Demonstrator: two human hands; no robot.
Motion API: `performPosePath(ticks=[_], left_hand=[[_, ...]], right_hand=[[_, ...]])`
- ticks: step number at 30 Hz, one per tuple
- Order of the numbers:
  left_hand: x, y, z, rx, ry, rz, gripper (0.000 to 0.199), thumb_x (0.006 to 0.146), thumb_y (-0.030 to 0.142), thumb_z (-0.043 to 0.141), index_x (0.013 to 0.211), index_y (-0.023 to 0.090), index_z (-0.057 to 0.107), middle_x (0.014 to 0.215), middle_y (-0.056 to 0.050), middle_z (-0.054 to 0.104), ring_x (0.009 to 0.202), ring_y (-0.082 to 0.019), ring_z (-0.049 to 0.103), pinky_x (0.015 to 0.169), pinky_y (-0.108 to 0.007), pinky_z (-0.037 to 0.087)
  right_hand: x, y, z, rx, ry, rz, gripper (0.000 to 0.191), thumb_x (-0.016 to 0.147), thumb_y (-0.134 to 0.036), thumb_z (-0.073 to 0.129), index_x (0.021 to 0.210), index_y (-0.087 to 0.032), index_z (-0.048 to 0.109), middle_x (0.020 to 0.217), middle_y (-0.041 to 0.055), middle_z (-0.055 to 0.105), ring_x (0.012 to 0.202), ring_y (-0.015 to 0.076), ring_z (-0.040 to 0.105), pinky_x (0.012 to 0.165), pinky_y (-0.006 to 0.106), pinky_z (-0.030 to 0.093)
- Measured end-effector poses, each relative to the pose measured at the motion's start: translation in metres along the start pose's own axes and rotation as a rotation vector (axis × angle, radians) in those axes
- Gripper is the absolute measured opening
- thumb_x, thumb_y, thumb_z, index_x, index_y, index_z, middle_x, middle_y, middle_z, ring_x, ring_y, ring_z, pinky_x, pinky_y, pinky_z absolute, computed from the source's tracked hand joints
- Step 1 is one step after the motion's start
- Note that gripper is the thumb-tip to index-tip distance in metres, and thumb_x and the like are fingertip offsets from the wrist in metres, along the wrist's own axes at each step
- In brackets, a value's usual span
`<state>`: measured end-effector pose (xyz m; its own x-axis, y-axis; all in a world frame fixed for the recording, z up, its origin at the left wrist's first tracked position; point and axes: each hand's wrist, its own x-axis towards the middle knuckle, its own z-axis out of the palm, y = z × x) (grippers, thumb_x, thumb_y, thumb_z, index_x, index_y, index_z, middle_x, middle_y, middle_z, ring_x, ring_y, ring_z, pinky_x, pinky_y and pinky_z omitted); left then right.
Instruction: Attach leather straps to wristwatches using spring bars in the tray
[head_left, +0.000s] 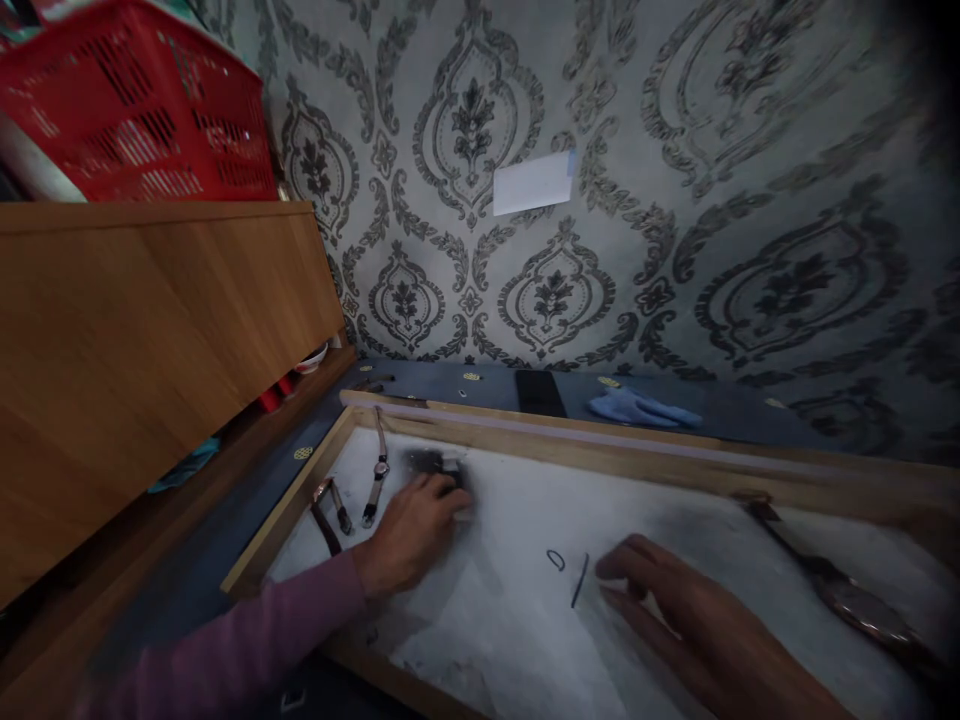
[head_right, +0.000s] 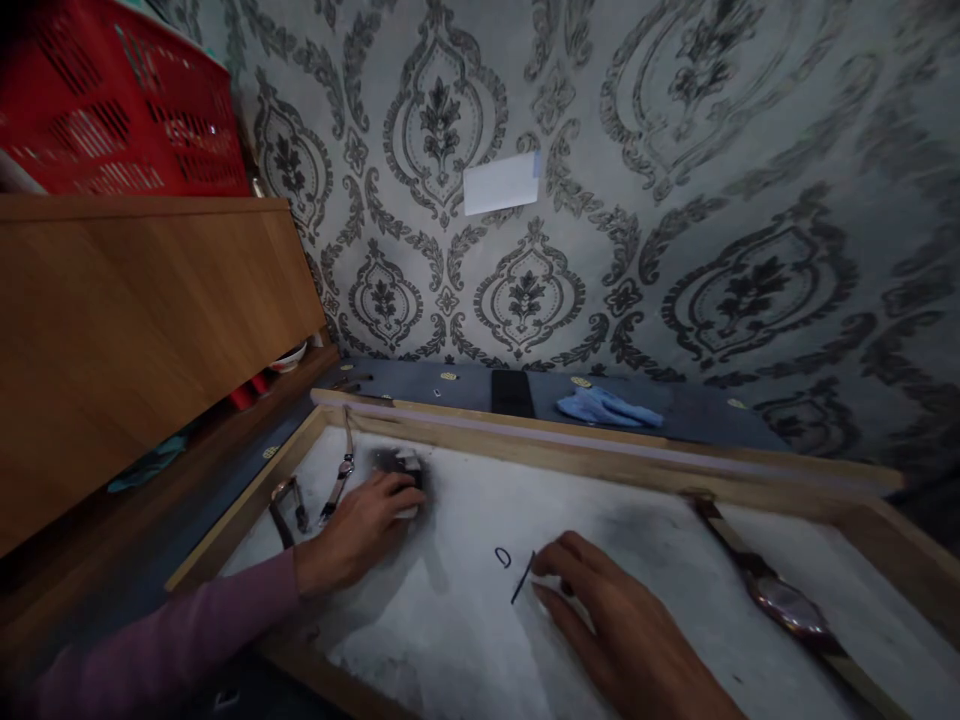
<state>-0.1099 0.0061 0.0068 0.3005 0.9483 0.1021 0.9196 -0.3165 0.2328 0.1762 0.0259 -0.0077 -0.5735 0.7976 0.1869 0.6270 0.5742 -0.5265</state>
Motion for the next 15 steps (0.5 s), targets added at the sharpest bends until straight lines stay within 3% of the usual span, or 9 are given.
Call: performPosePath(ticks=[4,7,12,15], left_hand=[[-0.007,0.014,0.004,0.029,-0.063,0.121,0.031,0.087,0.008,0.049,0.113,0.023,0.056,0.117,-0.006,0.058,0.106,-0.023,0.054,0.092,-0.037,0.046],[-0.005,0.015,0.003,0.076,-0.079,0.137,0.034,0.087,0.006,0.045,0.116,0.022,0.054,0.122,-0.009,0.056,0.109,-0.026,0.051,0.093,-0.041,0.045],[0.004,0.000,-0.004,0.143,-0.061,0.035,0.044,0.086,0.005,0.045,0.127,0.019,0.046,0.132,-0.011,0.052,0.115,-0.028,0.049,0.097,-0.042,0.042],[0.006,-0.016,-0.013,0.177,-0.026,-0.106,0.036,0.090,0.008,0.041,0.124,0.018,0.047,0.123,-0.011,0.057,0.113,-0.026,0.052,0.095,-0.040,0.043]], right_hand=[[0.012,-0.021,0.017,0.055,-0.110,-0.039,0.016,0.088,-0.026,0.042,0.090,-0.023,0.058,0.088,0.0068,0.063,0.072,0.0188,0.063,0.068,0.030,0.052],[0.015,-0.027,0.028,0.043,-0.155,-0.081,0.017,0.088,-0.021,0.041,0.093,-0.022,0.057,0.093,0.0071,0.062,0.077,0.0189,0.062,0.070,0.030,0.051],[0.012,-0.025,0.032,0.007,-0.158,-0.100,0.020,0.089,-0.017,0.038,0.090,-0.022,0.057,0.094,0.0079,0.060,0.083,0.0201,0.062,0.073,0.031,0.052],[0.009,-0.022,0.030,-0.008,-0.137,-0.103,0.019,0.091,-0.019,0.038,0.090,-0.022,0.057,0.094,0.0076,0.060,0.084,0.0200,0.062,0.074,0.032,0.052]])
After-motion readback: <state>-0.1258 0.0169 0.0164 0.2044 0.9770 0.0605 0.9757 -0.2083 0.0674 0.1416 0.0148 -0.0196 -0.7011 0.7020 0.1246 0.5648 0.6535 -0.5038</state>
